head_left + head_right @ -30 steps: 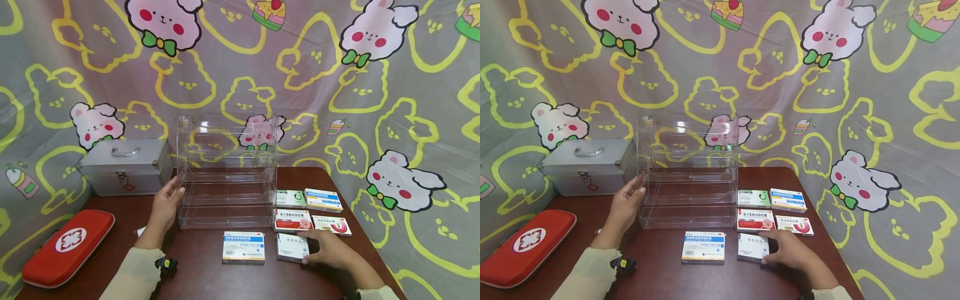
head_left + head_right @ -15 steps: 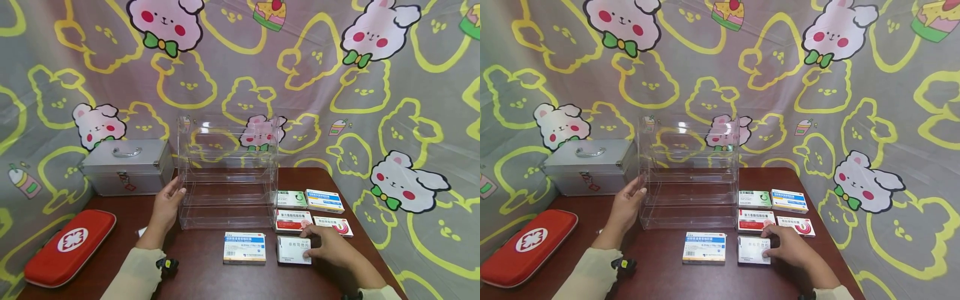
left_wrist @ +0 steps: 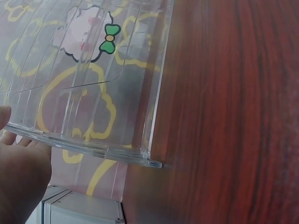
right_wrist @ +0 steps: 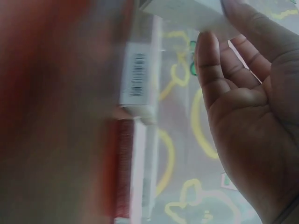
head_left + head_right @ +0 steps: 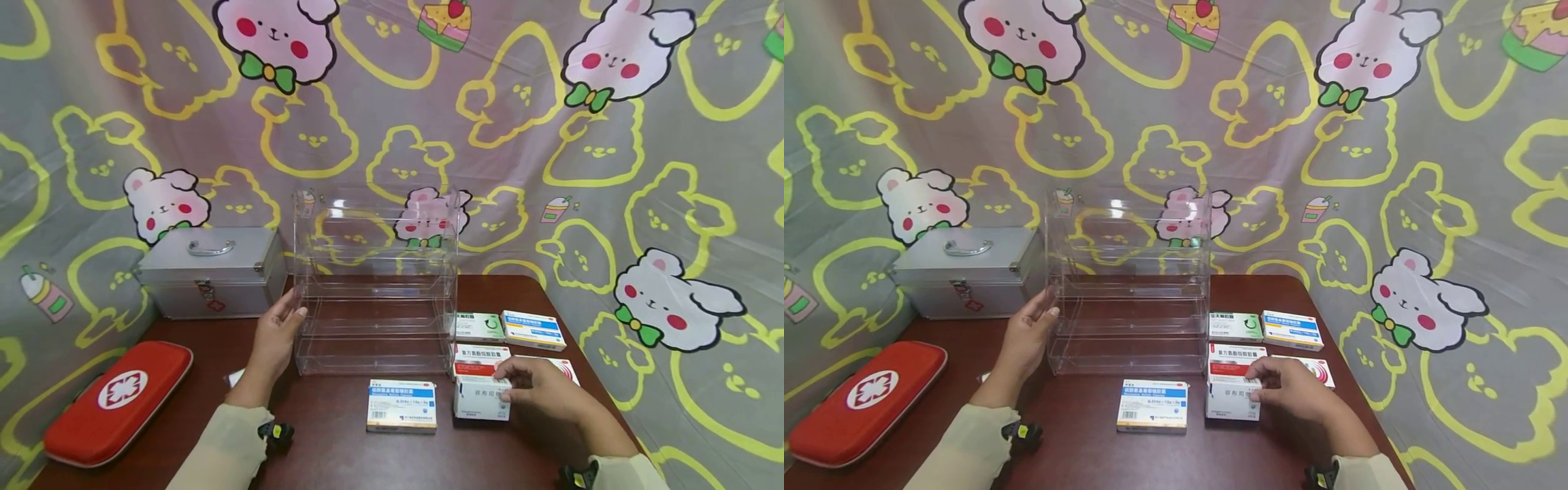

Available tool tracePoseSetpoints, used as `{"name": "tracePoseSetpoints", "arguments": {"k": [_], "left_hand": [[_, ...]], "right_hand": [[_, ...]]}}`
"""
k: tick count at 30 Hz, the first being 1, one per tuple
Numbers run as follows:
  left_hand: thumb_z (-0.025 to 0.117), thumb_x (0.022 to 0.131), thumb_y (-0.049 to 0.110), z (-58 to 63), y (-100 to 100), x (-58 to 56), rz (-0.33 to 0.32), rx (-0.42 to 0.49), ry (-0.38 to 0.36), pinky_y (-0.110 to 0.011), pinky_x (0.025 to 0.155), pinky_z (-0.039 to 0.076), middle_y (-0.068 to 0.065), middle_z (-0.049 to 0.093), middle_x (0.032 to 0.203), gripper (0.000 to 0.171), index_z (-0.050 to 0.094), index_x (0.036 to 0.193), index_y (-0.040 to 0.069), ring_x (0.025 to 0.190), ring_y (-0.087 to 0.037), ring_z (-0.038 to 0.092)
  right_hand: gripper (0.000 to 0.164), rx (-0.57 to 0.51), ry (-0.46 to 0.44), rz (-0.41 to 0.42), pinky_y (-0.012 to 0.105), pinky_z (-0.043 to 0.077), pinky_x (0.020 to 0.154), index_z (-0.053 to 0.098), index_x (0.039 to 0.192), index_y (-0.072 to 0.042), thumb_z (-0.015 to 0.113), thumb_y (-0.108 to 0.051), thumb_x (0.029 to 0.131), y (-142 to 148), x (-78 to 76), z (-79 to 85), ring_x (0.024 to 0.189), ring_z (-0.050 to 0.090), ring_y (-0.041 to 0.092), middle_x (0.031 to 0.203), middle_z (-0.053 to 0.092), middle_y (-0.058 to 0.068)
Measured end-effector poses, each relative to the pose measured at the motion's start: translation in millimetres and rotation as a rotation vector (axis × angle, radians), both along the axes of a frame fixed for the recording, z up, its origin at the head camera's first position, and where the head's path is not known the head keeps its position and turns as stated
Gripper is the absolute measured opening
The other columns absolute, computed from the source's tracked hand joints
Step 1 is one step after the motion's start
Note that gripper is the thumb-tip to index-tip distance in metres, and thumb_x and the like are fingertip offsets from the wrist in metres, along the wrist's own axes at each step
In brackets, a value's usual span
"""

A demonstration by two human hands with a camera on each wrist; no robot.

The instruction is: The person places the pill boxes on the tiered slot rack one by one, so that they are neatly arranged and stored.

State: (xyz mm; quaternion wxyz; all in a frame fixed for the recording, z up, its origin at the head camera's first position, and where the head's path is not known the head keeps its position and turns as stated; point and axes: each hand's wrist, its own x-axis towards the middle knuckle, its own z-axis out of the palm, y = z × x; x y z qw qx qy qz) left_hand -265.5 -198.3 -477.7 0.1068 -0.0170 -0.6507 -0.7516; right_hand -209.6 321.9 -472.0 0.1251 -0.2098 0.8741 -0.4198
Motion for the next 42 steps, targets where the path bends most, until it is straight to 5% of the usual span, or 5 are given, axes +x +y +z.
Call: {"name": "tracePoseSetpoints", "arguments": {"k": [17,25,34,42], "left_hand": [[0.058,0.109,-0.004,-2.8,0,-0.2,0.001,-0.006,0.008,-0.025,0.129,0.036,-0.022,0.037,0.174,0.062,0.037,0.167,-0.003,0.165,-0.031,0.031],[0.059,0.109,-0.003,-4.9,-1,-2.7,0.007,-0.002,0.011,-0.023,0.127,0.038,-0.023,0.037,0.174,0.061,0.037,0.167,-0.003,0.164,-0.031,0.032],[0.060,0.109,-0.002,-6.7,-2,-0.1,0.006,-0.024,-0.001,-0.021,0.126,0.039,-0.025,0.038,0.173,0.061,0.038,0.166,-0.003,0.163,-0.033,0.034],[0.061,0.109,0.000,-8.5,-3,-4.6,0.010,-0.020,0.020,-0.021,0.126,0.040,-0.024,0.040,0.172,0.062,0.039,0.166,-0.001,0.163,-0.032,0.035]], "right_hand": [[0.030,-0.147,0.180,-0.073,0.025,0.066,0.081,0.077,0.120,-0.010,0.088,-0.013,0.093,-57,-24.6,65.6,0.097,0.074,0.018,0.117,0.077,0.010],[0.027,-0.258,0.320,-0.170,0.025,0.063,0.071,0.078,0.123,-0.009,0.084,-0.012,0.097,-89,-57.1,101.2,0.086,0.074,0.011,0.108,0.080,0.007],[0.031,-0.513,0.325,-0.249,0.017,0.063,0.083,0.073,0.128,0.004,0.080,-0.004,0.099,-132,-92.8,135.3,0.097,0.072,0.008,0.107,0.078,-0.007],[0.026,-0.525,0.374,-0.279,0.022,0.064,0.082,0.074,0.125,-0.001,0.079,-0.006,0.100,-170,-117.7,179.2,0.096,0.073,0.011,0.113,0.078,0.007]]}}
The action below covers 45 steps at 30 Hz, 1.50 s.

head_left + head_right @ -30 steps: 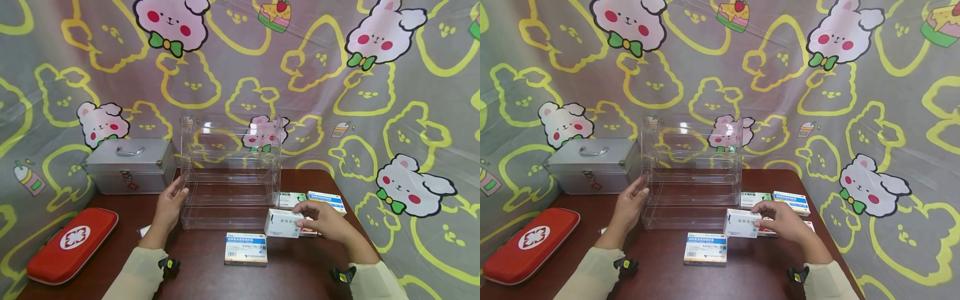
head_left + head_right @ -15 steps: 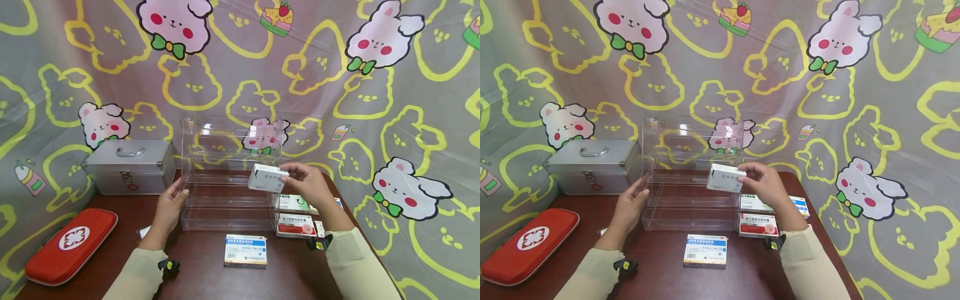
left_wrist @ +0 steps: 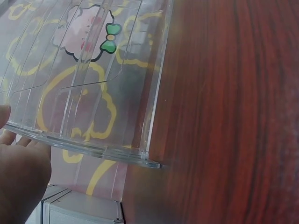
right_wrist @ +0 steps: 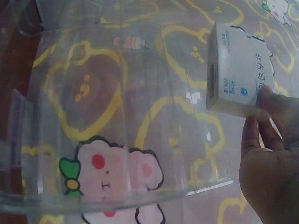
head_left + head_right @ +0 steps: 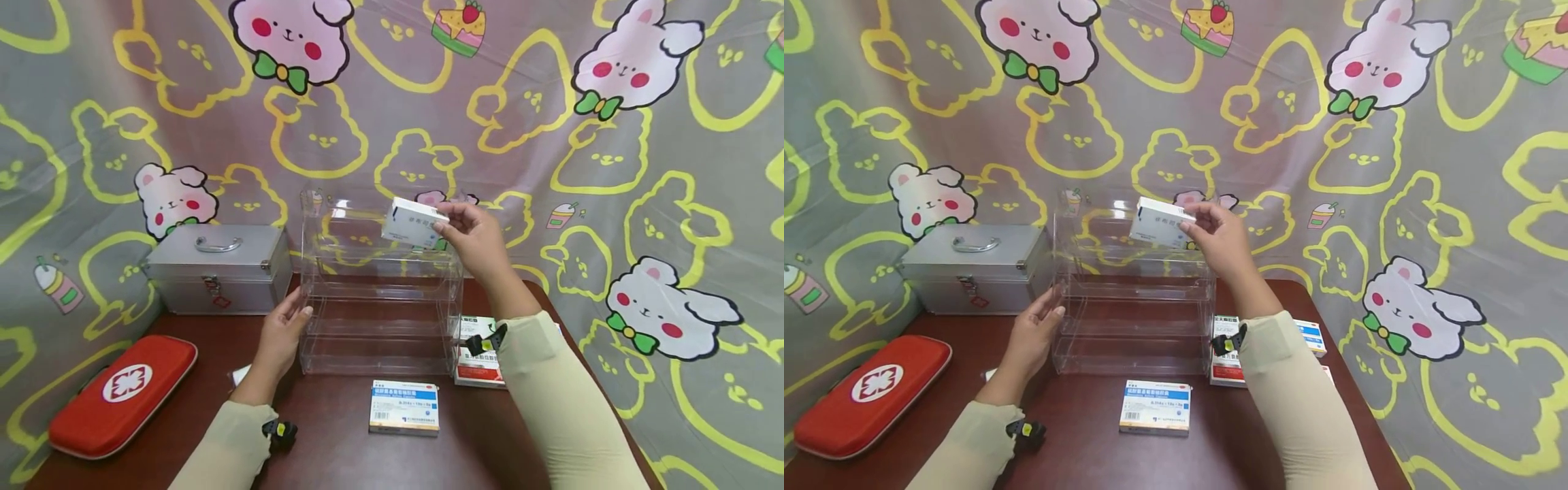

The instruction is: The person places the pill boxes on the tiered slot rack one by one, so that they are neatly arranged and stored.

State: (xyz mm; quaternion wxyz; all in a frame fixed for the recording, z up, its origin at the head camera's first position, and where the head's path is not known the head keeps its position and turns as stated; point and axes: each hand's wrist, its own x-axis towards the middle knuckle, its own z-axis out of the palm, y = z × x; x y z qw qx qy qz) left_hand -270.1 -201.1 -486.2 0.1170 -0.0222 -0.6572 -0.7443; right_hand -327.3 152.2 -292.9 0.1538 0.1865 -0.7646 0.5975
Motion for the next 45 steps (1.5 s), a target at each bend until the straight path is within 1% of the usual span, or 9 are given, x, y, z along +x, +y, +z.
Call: {"name": "tracePoseSetpoints", "arguments": {"k": [5,14,17,20,23,26,31,39,45], "left_hand": [[0.061,0.109,-0.001,8.1,-2,-10.5,0.014,-0.011,0.023,-0.023,0.126,0.040,-0.023,0.043,0.171,0.060,0.042,0.166,0.000,0.162,-0.030,0.038],[0.062,0.108,-0.003,40.2,0,-40.3,0.015,0.009,0.119,-0.029,0.131,0.038,-0.023,0.043,0.171,0.060,0.043,0.165,-0.002,0.162,-0.031,0.038],[0.061,0.107,-0.005,43.7,4,-44.7,0.008,0.035,0.129,-0.030,0.132,0.036,-0.023,0.041,0.172,0.062,0.041,0.165,-0.003,0.163,-0.030,0.036],[0.061,0.107,-0.006,43.3,7,-44.4,0.010,0.047,0.123,-0.031,0.132,0.036,-0.023,0.040,0.172,0.063,0.039,0.166,-0.004,0.163,-0.031,0.036],[0.061,0.107,-0.006,38.1,8,-38.7,0.019,0.043,0.098,-0.031,0.132,0.037,-0.022,0.040,0.172,0.063,0.040,0.166,-0.003,0.163,-0.030,0.036],[0.061,0.107,-0.005,28.3,7,-29.5,0.020,0.036,0.070,-0.031,0.131,0.038,-0.023,0.041,0.172,0.062,0.040,0.166,-0.002,0.162,-0.030,0.037],[0.061,0.107,-0.005,13.4,7,-16.6,0.019,0.026,0.049,-0.027,0.129,0.039,-0.025,0.040,0.172,0.062,0.039,0.166,-0.004,0.162,-0.033,0.036],[0.061,0.108,-0.004,7.1,7,-5.6,0.018,0.007,0.011,-0.023,0.125,0.042,-0.027,0.042,0.170,0.062,0.040,0.166,-0.003,0.161,-0.036,0.038],[0.061,0.107,-0.004,3.9,4,-2.0,0.018,0.000,0.007,-0.024,0.127,0.040,-0.027,0.041,0.170,0.061,0.041,0.165,-0.003,0.162,-0.035,0.036]], "right_hand": [[0.025,-0.034,0.033,-0.003,0.022,0.062,0.085,0.075,0.125,-0.003,0.078,-0.005,0.100,-18,-19.5,26.9,0.100,0.072,0.013,0.118,0.077,0.011],[0.026,-0.030,0.113,-0.070,0.024,0.060,0.094,0.074,0.129,-0.005,0.075,-0.011,0.104,-40,-50.0,77.1,0.108,0.071,0.014,0.123,0.076,0.011],[0.025,-0.012,0.149,-0.079,0.025,0.060,0.094,0.074,0.128,-0.005,0.074,-0.011,0.104,-45,-57.5,89.2,0.108,0.071,0.015,0.121,0.076,0.011],[0.023,0.000,0.152,-0.092,0.024,0.059,0.091,0.074,0.127,-0.007,0.073,-0.013,0.105,-51,-62.8,95.6,0.106,0.071,0.014,0.119,0.075,0.008],[0.022,0.019,0.136,-0.107,0.024,0.059,0.085,0.074,0.127,-0.007,0.072,-0.012,0.106,-57,-67.5,91.4,0.103,0.070,0.013,0.117,0.074,0.007],[0.021,0.046,0.121,-0.123,0.023,0.058,0.079,0.073,0.127,-0.006,0.070,-0.011,0.107,-63,-71.5,77.6,0.099,0.068,0.013,0.114,0.073,0.008],[0.020,0.076,0.095,-0.124,0.024,0.057,0.079,0.073,0.126,-0.005,0.070,-0.011,0.107,-74,-75.7,54.6,0.097,0.068,0.015,0.113,0.073,0.011],[0.022,0.113,0.066,-0.111,0.025,0.058,0.083,0.073,0.127,-0.003,0.071,-0.009,0.106,-89,-79.8,34.1,0.100,0.069,0.017,0.115,0.074,0.014],[0.024,0.164,0.025,-0.112,0.029,0.060,0.092,0.073,0.129,-0.007,0.071,-0.015,0.107,-102,-77.5,22.9,0.113,0.070,0.020,0.123,0.073,0.012]]}}
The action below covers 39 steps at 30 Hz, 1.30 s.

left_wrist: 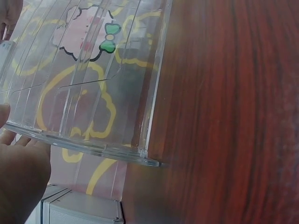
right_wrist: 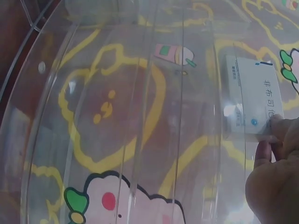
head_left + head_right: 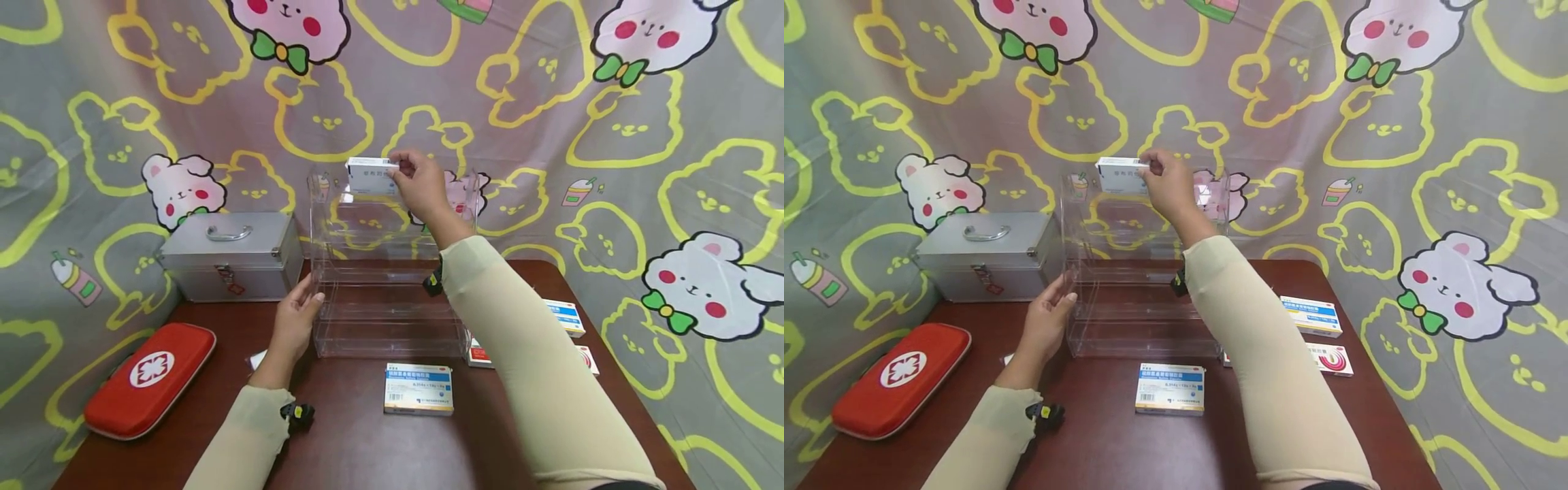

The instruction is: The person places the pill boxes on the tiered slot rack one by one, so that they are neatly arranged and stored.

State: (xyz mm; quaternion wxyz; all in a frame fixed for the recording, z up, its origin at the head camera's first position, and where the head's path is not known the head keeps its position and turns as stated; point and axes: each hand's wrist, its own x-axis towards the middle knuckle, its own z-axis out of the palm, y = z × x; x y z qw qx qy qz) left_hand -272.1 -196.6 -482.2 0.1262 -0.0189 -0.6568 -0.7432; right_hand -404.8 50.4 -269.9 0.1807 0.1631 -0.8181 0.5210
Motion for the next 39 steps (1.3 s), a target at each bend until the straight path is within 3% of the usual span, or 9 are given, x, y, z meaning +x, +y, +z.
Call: {"name": "tracePoseSetpoints", "arguments": {"k": [5,10,20,28,39], "left_hand": [[0.061,0.108,-0.003,-3.1,-3,5.3,0.009,-0.025,-0.028,-0.026,0.128,0.039,-0.026,0.040,0.171,0.062,0.040,0.166,-0.002,0.162,-0.034,0.035],[0.061,0.108,-0.003,-6.4,-7,11.1,0.018,-0.033,-0.043,-0.023,0.125,0.042,-0.025,0.042,0.170,0.062,0.041,0.166,0.000,0.161,-0.033,0.038],[0.060,0.108,-0.004,-4.7,-5,10.4,0.023,-0.008,-0.030,-0.024,0.126,0.041,-0.024,0.040,0.171,0.062,0.040,0.166,-0.001,0.162,-0.033,0.037],[0.059,0.108,-0.005,-1.6,-4,8.2,0.009,-0.004,-0.009,-0.021,0.124,0.041,-0.027,0.038,0.171,0.061,0.038,0.165,-0.005,0.162,-0.038,0.034],[0.058,0.108,-0.004,-0.5,0,3.1,-0.007,0.000,0.014,-0.023,0.127,0.039,-0.023,0.040,0.172,0.060,0.039,0.166,-0.003,0.163,-0.033,0.035]], "right_hand": [[0.025,0.024,0.004,0.027,0.033,0.061,0.092,0.073,0.130,-0.007,0.072,-0.016,0.107,-13,3.2,-7.1,0.115,0.071,0.023,0.123,0.074,0.012],[0.024,0.014,0.000,0.065,0.030,0.062,0.094,0.075,0.129,-0.006,0.072,-0.014,0.106,-26,5.0,-12.2,0.114,0.073,0.024,0.123,0.075,0.013],[0.027,0.034,0.009,0.080,0.027,0.063,0.099,0.074,0.133,-0.004,0.069,-0.012,0.108,-39,5.2,-11.2,0.118,0.075,0.024,0.128,0.078,0.015],[0.035,0.008,-0.003,0.093,0.026,0.061,0.106,0.069,0.141,0.002,0.069,-0.008,0.107,-38,5.2,-8.6,0.127,0.073,0.027,0.136,0.075,0.018],[0.043,-0.029,0.005,0.095,0.025,0.059,0.110,0.066,0.148,-0.003,0.072,-0.014,0.107,-22,8.5,-11.0,0.135,0.070,0.027,0.147,0.071,0.014]]}}
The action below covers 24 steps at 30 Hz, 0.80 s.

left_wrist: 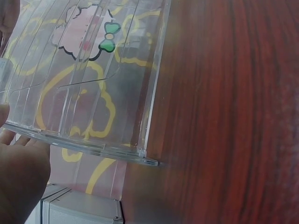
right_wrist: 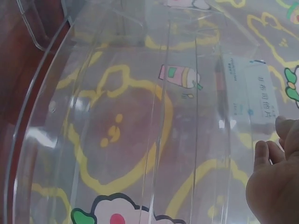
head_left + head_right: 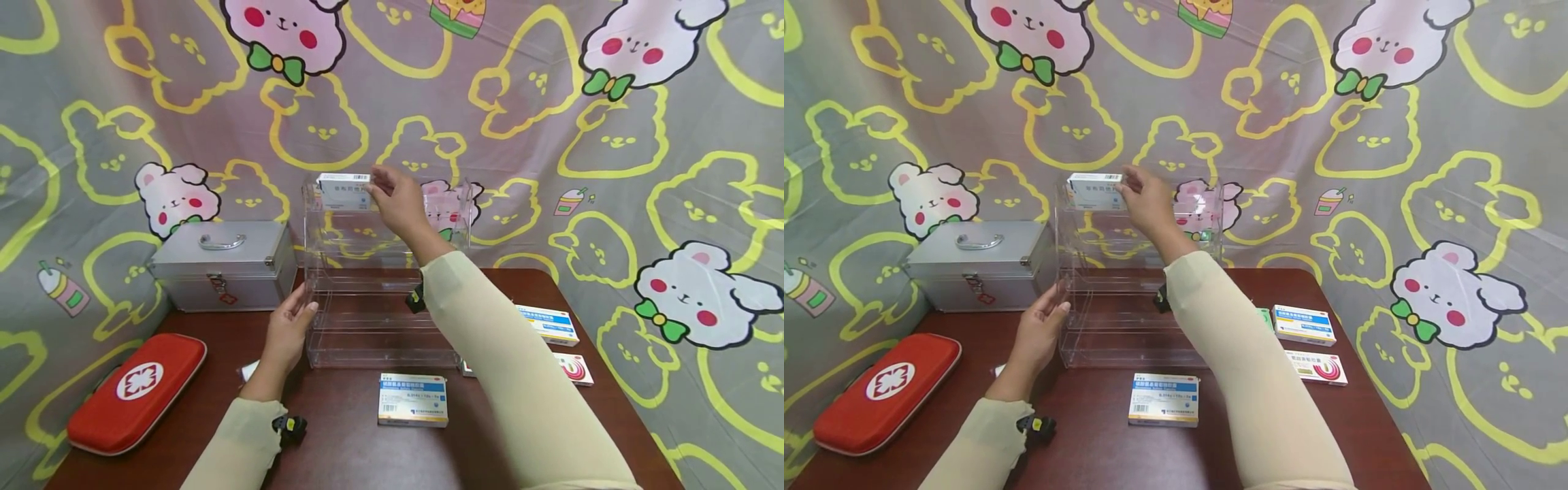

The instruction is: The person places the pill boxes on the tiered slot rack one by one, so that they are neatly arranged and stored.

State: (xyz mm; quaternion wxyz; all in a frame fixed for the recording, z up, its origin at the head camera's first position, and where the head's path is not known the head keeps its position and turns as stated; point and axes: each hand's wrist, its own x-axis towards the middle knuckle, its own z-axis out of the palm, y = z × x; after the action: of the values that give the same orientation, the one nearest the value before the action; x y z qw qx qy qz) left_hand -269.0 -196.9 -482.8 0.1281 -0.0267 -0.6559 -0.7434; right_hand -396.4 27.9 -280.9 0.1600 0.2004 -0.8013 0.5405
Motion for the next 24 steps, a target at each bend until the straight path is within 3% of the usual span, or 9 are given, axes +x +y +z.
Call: {"name": "tracePoseSetpoints", "arguments": {"k": [4,9,14,18,24], "left_hand": [[0.058,0.108,-0.006,-2.8,0,-1.4,-0.007,0.023,0.005,-0.021,0.126,0.040,-0.022,0.038,0.173,0.061,0.039,0.165,-0.005,0.164,-0.034,0.032],[0.058,0.108,-0.007,-4.4,1,-1.9,-0.005,0.036,0.002,-0.020,0.125,0.040,-0.021,0.038,0.173,0.061,0.039,0.165,-0.004,0.164,-0.033,0.033],[0.058,0.108,-0.006,-4.7,2,-1.8,-0.009,0.016,0.003,-0.020,0.125,0.040,-0.022,0.038,0.173,0.060,0.039,0.165,-0.005,0.164,-0.034,0.033],[0.059,0.108,-0.005,-6.1,2,-3.1,-0.007,-0.003,0.000,-0.017,0.122,0.042,-0.022,0.039,0.173,0.060,0.039,0.165,-0.005,0.163,-0.035,0.033],[0.060,0.107,-0.005,-5.5,0,-1.7,0.014,-0.001,0.028,-0.012,0.118,0.044,-0.030,0.039,0.169,0.060,0.040,0.164,-0.007,0.161,-0.040,0.033]], "right_hand": [[0.046,0.004,0.004,0.013,0.028,0.059,0.112,0.064,0.152,-0.008,0.072,-0.020,0.107,16,11.2,-6.9,0.138,0.067,0.024,0.151,0.068,0.011],[0.045,-0.001,0.068,0.051,0.036,0.062,0.108,0.068,0.145,-0.005,0.077,-0.019,0.104,46,30.5,-21.5,0.124,0.073,0.028,0.139,0.074,0.016],[0.050,0.038,0.003,0.170,0.034,0.063,0.100,0.065,0.146,-0.003,0.078,-0.020,0.102,91,65.5,-44.2,0.118,0.073,0.030,0.136,0.074,0.018],[0.050,0.131,-0.045,0.234,0.029,0.064,0.099,0.067,0.145,-0.006,0.082,-0.021,0.099,130,95.5,-69.9,0.117,0.074,0.029,0.134,0.075,0.014],[0.050,0.222,-0.095,0.307,0.042,0.065,0.102,0.069,0.142,-0.010,0.086,-0.018,0.096,172,135.1,-110.7,0.114,0.074,0.025,0.132,0.077,0.008]]}}
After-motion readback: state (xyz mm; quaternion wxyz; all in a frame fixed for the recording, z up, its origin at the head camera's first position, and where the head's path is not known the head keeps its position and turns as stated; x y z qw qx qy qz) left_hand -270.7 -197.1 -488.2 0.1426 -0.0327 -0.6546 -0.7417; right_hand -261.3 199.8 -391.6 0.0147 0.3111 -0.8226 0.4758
